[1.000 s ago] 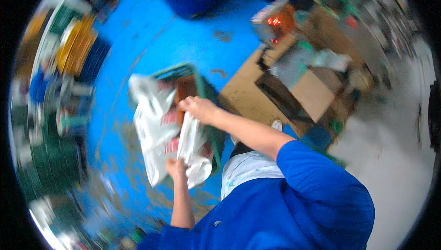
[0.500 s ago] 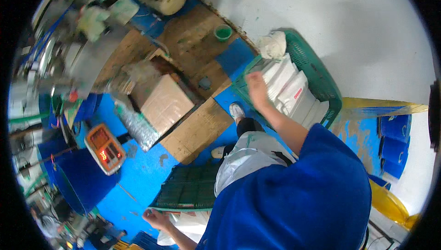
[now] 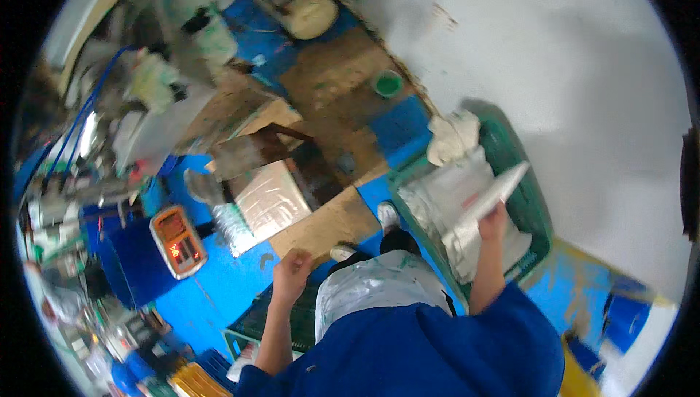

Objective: The person scoops green powder from a large blue barrel into white paper bags using a green scoop, places each filled bag into a green crate, and repeats the process. The person also moves the crate and handles the bags to organize them.

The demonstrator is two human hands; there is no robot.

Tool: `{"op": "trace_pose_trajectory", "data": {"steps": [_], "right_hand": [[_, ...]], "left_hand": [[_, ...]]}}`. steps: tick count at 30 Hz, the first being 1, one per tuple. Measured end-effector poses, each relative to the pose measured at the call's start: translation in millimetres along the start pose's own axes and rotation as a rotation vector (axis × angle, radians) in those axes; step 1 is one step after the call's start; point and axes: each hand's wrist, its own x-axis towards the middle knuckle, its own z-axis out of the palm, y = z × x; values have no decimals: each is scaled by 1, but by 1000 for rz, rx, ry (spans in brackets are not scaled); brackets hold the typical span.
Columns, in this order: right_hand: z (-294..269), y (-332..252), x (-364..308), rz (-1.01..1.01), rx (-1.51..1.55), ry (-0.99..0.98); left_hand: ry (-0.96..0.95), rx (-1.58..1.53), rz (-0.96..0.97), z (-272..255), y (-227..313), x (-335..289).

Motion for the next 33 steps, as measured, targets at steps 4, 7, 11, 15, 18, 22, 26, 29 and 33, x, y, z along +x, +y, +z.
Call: {"op": "trace_pose_trajectory", "data": {"steps": [4,7,11,15,18,22,26,29,33], "right_hand": [[144,45,-33,207,-135,-217],[247,157,-72,625,-390,-414],[336,280,-133,562,-965,-473],[409,337,-147,102,-1250,-545],[466,357,-104,-227,-1341,-554],[514,382,-33,-351,-1535,-440],[503,398,5,-352,-1666,-294],[489,406,17,-348,-1672,-214],[488,408,19,-469,-1747,-166]], "left_hand": [[-103,-449,109,16,36,7],[-243,-1313,-181,24,27,17],[119,-1674,-473,-11,-25,18],[559,-1268,-238,-70,-59,30],[900,-600,19,-133,-72,93],[1017,-448,66,-180,-99,177],[946,-537,-33,-172,-126,209],[883,-327,-113,-180,-124,204],[1214,178,153,-207,-88,191]]}}
